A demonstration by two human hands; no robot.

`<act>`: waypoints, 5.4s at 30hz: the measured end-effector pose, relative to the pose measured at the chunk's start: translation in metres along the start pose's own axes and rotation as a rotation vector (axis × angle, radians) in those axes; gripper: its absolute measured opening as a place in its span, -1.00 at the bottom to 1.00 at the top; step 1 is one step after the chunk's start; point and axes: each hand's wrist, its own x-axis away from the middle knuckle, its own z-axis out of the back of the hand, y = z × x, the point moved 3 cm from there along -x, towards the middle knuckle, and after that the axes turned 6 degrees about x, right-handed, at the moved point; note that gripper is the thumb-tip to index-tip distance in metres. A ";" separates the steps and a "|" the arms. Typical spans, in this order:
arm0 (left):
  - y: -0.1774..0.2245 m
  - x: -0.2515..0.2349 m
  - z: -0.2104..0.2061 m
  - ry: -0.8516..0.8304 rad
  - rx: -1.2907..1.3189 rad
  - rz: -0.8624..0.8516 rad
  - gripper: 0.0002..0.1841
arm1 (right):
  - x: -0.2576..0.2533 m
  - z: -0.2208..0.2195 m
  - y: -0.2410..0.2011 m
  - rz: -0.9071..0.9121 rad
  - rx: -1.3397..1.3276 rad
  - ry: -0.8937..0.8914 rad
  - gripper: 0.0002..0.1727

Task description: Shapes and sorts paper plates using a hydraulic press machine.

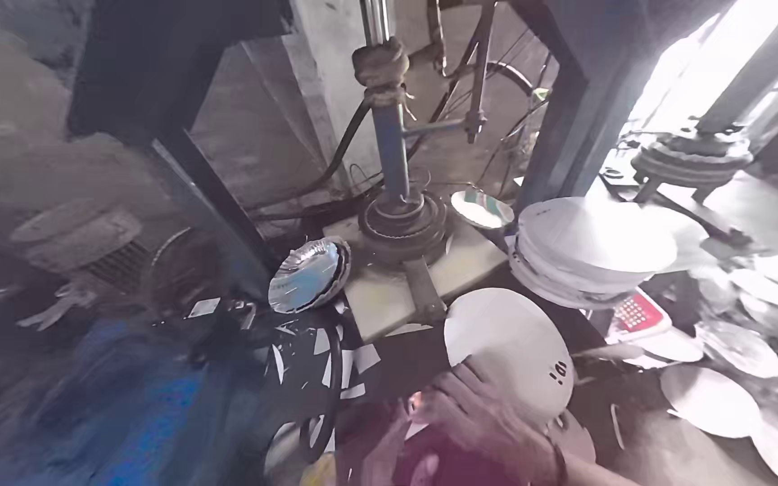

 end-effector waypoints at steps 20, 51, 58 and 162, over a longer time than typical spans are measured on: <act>-0.050 0.009 0.046 0.343 0.533 -0.023 -0.34 | 0.190 0.145 0.154 -1.471 0.320 -0.441 -0.40; -0.062 -0.008 0.012 0.256 1.114 -0.017 -0.54 | 0.066 -0.031 0.170 -0.729 0.342 -0.297 -0.72; -0.073 0.016 0.031 0.389 1.107 0.045 -0.50 | 0.064 -0.030 0.149 -0.751 0.199 -0.475 -0.11; -0.002 -0.152 -0.072 -0.254 0.197 -0.471 -0.33 | 0.113 0.089 0.064 -0.755 0.104 0.248 -0.58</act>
